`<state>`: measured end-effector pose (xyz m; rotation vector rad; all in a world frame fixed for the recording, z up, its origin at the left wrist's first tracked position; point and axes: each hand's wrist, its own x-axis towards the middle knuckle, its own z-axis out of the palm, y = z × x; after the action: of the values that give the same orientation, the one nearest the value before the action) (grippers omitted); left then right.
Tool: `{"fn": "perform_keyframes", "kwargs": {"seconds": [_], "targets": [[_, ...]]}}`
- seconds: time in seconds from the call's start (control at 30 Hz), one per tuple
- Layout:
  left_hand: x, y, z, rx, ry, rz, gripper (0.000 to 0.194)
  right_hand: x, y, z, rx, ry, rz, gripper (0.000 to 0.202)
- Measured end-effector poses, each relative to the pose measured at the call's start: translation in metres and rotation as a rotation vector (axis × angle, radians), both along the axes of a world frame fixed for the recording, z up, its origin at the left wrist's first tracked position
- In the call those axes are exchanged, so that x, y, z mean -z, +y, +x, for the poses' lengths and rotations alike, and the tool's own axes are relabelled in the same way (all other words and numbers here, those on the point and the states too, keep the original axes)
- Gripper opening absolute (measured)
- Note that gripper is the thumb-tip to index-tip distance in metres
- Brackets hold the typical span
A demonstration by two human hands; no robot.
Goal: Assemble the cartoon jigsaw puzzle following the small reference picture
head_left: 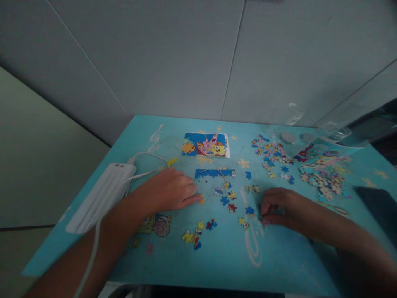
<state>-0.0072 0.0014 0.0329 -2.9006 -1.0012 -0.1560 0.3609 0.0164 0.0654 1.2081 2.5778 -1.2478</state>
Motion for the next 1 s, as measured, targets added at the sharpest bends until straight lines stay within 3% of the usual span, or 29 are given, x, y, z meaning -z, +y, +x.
{"fn": "perform_keyframes", "kwargs": {"seconds": [0.27, 0.53, 1.0], "targets": [[0.007, -0.002, 0.005, 0.007, 0.031, 0.018, 0.036, 0.001, 0.000, 0.000, -0.006, -0.018, 0.012, 0.013], [0.010, -0.002, 0.007, 0.044, 0.037, 0.018, 0.038, 0.019, 0.004, 0.009, -0.038, -0.020, 0.037, 0.014], [0.007, -0.002, 0.009, 0.052, 0.062, 0.049, 0.036, 0.010, 0.002, 0.004, -0.011, 0.013, 0.092, 0.015]]}}
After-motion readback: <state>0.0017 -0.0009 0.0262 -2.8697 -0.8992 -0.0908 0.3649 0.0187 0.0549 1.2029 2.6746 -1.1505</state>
